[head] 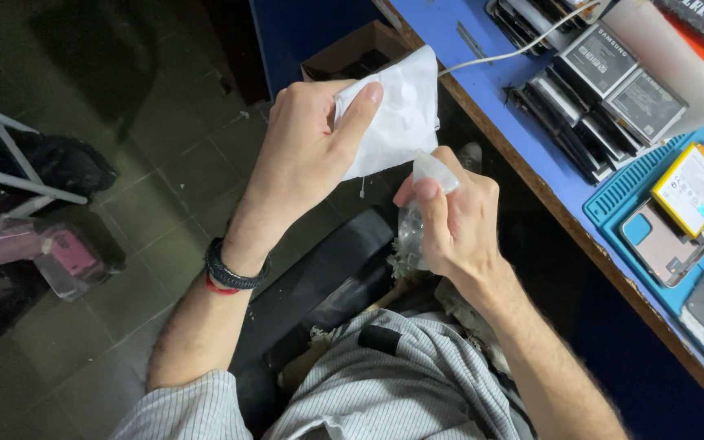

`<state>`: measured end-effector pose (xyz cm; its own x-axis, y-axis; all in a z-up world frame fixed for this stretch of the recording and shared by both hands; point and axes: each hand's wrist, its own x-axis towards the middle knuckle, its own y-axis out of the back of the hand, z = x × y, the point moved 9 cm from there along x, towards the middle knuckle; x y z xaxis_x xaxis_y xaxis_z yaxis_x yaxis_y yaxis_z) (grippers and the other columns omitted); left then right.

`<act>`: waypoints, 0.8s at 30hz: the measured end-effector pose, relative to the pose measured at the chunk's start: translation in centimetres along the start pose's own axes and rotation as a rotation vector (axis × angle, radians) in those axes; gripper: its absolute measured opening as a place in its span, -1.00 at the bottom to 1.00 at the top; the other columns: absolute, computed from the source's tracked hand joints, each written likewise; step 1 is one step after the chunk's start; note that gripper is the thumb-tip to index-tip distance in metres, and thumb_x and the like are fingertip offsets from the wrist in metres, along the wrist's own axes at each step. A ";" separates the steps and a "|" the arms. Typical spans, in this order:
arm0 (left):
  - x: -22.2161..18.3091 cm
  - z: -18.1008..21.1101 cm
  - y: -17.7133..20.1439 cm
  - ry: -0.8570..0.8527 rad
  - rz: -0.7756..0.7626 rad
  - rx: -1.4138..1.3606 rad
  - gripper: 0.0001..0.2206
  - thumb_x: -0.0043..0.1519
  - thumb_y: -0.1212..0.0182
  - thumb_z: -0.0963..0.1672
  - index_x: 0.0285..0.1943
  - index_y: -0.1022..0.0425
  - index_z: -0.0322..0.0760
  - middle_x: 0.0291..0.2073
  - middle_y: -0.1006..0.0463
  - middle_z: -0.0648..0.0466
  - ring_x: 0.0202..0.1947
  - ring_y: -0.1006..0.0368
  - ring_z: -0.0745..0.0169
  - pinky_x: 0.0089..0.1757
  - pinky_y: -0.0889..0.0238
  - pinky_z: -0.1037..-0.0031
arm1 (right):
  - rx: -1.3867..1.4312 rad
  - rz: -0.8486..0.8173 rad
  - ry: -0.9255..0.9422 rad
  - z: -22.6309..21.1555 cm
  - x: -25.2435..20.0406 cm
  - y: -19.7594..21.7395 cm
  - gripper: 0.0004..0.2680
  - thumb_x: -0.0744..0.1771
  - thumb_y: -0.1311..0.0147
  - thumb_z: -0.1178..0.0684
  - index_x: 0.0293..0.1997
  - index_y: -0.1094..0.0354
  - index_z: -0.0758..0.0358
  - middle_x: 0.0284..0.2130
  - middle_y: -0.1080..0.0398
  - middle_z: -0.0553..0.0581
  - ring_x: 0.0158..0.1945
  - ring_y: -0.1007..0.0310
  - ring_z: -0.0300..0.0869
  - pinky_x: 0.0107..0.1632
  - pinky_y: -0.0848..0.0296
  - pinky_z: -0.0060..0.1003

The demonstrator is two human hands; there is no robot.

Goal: Polishing and cleaning a mobile phone screen surface using a cloth and dust removal stickers.

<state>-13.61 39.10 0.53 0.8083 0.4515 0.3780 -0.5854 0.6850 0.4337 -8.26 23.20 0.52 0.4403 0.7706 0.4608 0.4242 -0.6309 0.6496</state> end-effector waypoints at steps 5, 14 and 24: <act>-0.1 0.1 0.2 -0.011 0.006 -0.009 -0.53 0.54 0.00 0.02 -0.46 -0.04 -0.15 -0.59 0.02 0.26 -0.51 0.14 0.39 -0.42 0.23 0.35 | -0.017 0.028 0.025 0.4 -0.1 -0.3 -0.42 0.51 0.55 -0.28 -0.38 -0.49 0.25 -0.27 -0.43 0.08 -0.51 -0.38 -0.20 -0.37 -0.27 -0.32; 0.0 0.0 -0.1 0.004 -0.013 0.031 -0.54 0.54 0.00 0.00 -0.46 -0.05 -0.16 -0.60 0.01 0.25 -0.50 0.13 0.38 -0.42 0.21 0.33 | 0.005 0.034 0.036 0.6 -0.1 -0.4 -0.47 0.52 0.49 -0.23 -0.36 -0.47 0.24 -0.29 -0.45 0.09 -0.51 -0.39 -0.19 -0.38 -0.28 -0.31; 0.7 -1.4 0.0 0.032 -0.034 0.119 -0.70 0.52 -0.10 -0.06 -0.27 -0.51 -0.25 -0.58 -0.31 0.16 -0.54 -0.07 0.28 -0.47 0.06 0.33 | 0.346 0.343 0.062 0.2 5.6 5.7 -0.56 0.51 0.24 -0.40 0.09 -0.19 0.29 -0.43 -0.46 0.27 -0.47 -0.45 -0.08 -0.34 -0.49 -0.23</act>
<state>-12.99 40.20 -0.37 0.8283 0.4487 0.3355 -0.5594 0.6282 0.5408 -3.26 23.84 6.71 0.5575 0.5103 0.6548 0.5058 -0.8342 0.2195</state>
